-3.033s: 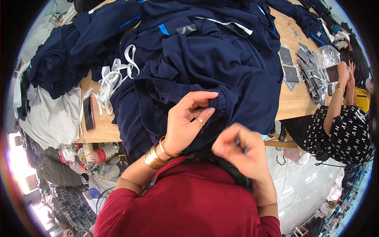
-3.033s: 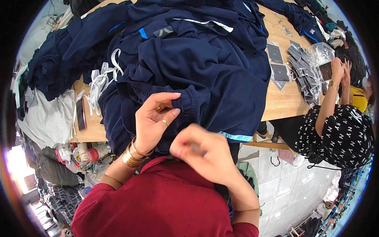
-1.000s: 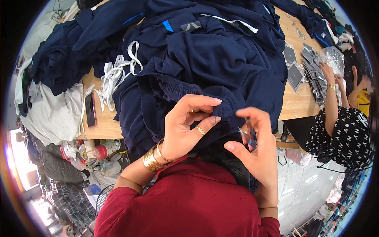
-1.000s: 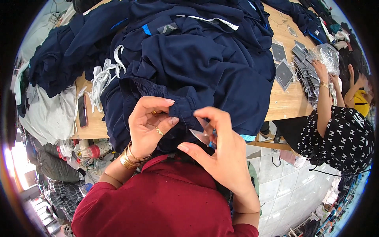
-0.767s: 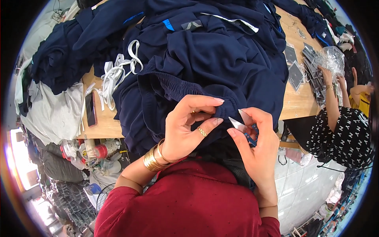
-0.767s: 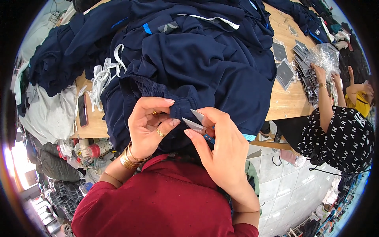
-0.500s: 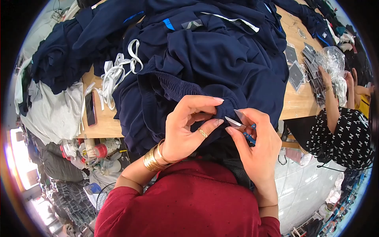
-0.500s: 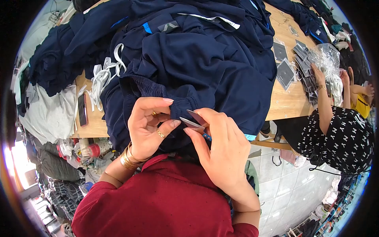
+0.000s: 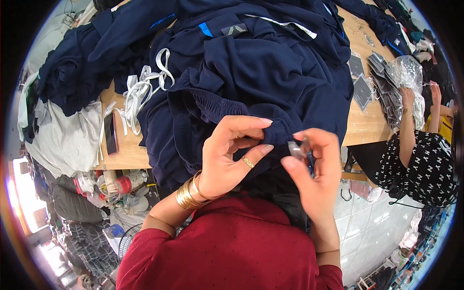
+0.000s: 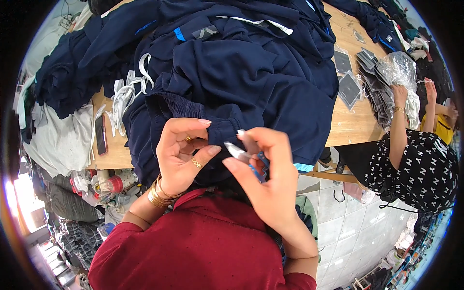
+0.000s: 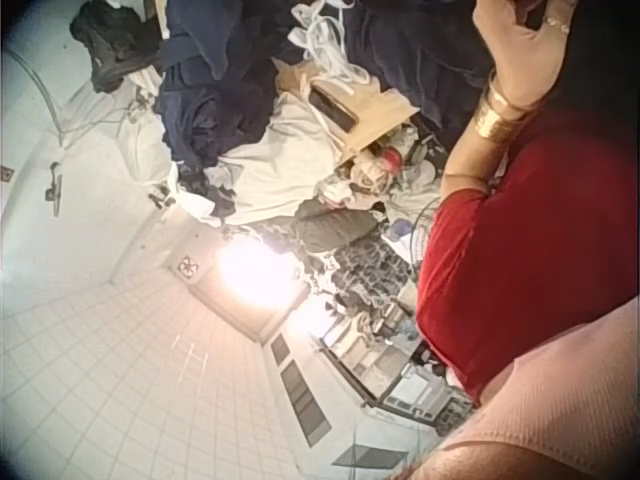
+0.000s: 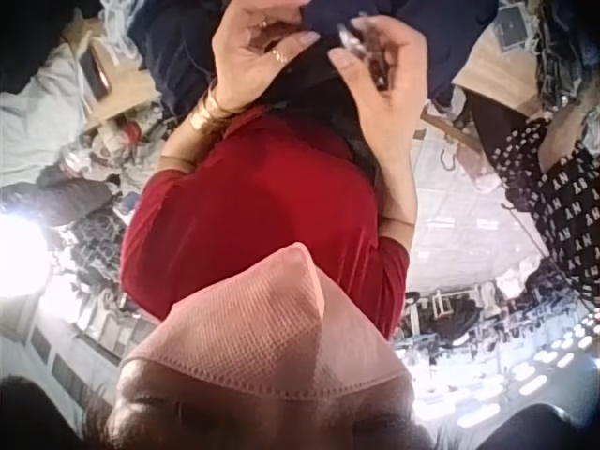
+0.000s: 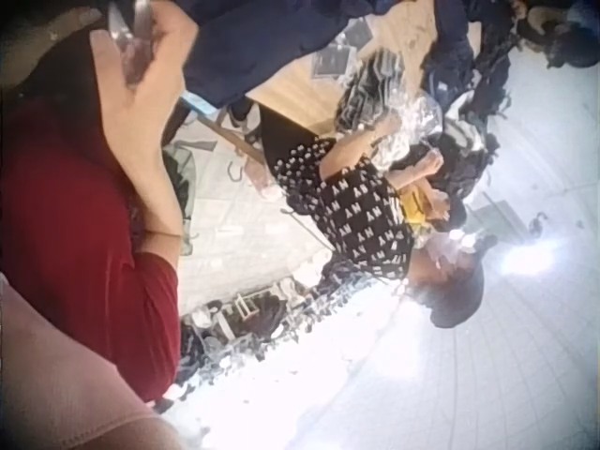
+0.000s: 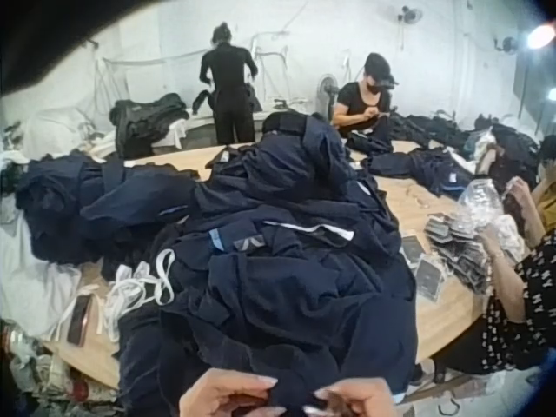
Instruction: Trimming loose threads from athletic shorts using thread snips.
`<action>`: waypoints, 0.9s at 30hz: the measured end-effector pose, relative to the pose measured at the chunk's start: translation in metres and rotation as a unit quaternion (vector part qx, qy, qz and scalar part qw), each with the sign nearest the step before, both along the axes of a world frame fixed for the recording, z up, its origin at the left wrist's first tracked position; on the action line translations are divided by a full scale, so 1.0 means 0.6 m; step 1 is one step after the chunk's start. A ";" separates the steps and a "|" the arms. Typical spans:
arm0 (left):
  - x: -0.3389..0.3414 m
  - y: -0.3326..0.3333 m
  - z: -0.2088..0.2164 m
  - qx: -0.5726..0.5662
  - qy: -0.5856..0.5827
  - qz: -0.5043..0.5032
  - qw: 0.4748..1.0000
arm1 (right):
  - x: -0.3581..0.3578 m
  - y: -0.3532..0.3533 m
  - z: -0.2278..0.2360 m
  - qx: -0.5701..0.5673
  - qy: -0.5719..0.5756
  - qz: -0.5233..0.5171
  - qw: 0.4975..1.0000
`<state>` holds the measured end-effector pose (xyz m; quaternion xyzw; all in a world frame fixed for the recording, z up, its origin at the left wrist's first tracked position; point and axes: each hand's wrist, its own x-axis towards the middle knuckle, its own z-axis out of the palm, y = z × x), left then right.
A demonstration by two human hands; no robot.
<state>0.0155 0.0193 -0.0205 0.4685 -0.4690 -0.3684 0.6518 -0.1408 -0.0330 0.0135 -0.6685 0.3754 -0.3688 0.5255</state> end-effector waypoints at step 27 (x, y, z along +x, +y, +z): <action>-0.002 -0.006 -0.005 0.045 -0.007 0.006 0.999 | -0.008 -0.023 0.005 0.123 -0.080 -0.044 0.988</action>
